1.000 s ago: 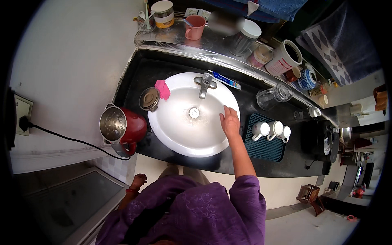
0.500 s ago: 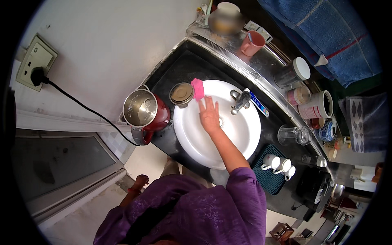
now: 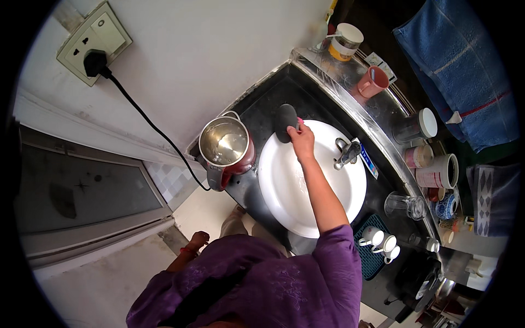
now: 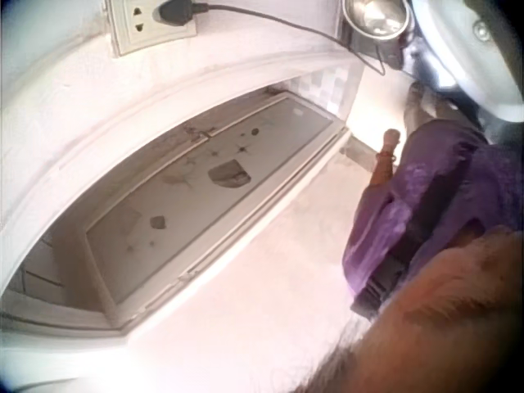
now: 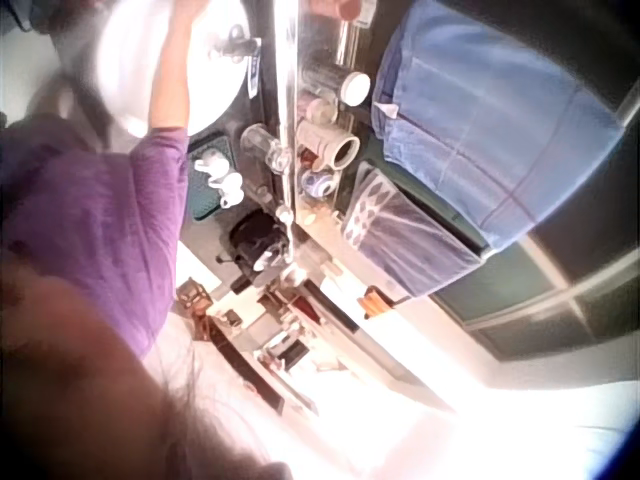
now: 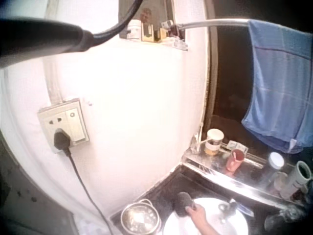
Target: The person washes a strainer and a plastic bag in the kitchen sink, then dries their hands with a towel. They move a red plastic stool from the kitchen to another room, fill a cup with water from a kettle, and finally transfer a yellow crumbly substance from a large plastic bag into a bucket.
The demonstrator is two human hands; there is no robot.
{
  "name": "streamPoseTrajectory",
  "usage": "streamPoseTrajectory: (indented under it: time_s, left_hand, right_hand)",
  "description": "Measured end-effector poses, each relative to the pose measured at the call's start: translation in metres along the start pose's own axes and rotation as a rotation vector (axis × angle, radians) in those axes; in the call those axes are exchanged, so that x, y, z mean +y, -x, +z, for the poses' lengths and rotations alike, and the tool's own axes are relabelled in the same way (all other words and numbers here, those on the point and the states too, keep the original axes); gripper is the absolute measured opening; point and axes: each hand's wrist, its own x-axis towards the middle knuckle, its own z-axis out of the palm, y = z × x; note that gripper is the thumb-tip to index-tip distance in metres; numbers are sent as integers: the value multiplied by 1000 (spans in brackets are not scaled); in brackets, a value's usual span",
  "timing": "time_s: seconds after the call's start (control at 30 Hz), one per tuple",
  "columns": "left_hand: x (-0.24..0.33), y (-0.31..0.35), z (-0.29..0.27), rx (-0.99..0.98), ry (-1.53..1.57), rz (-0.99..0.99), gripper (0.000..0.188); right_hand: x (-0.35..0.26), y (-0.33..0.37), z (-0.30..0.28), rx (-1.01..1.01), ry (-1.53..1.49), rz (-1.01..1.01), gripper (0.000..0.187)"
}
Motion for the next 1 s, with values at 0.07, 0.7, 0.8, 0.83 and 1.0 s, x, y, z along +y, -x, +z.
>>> streamPoseTrajectory:
  time_s: [0.07, 0.7, 0.8, 0.83, 1.0]
  left_hand:
    - [-1, -1, 5, 0, 53, -212, 11]
    - [38, -43, -109, 73, 333, -339, 12]
    - [12, -41, -115, -277, -607, -2, 16]
    - [-34, -39, -103, -168, -489, 44, 19]
    - [-60, -49, -122, -334, -552, 24, 22]
  right_hand:
    - [-33, 19, -12, -106, -451, 126, 32]
    - [-72, 118, 79, -8, 257, -168, 41]
    - [-68, 117, 82, 5, 397, -217, 44]
    - [-73, 118, 86, 0, 445, -245, 44]
    - [-61, 122, 72, 20, 419, -164, 48]
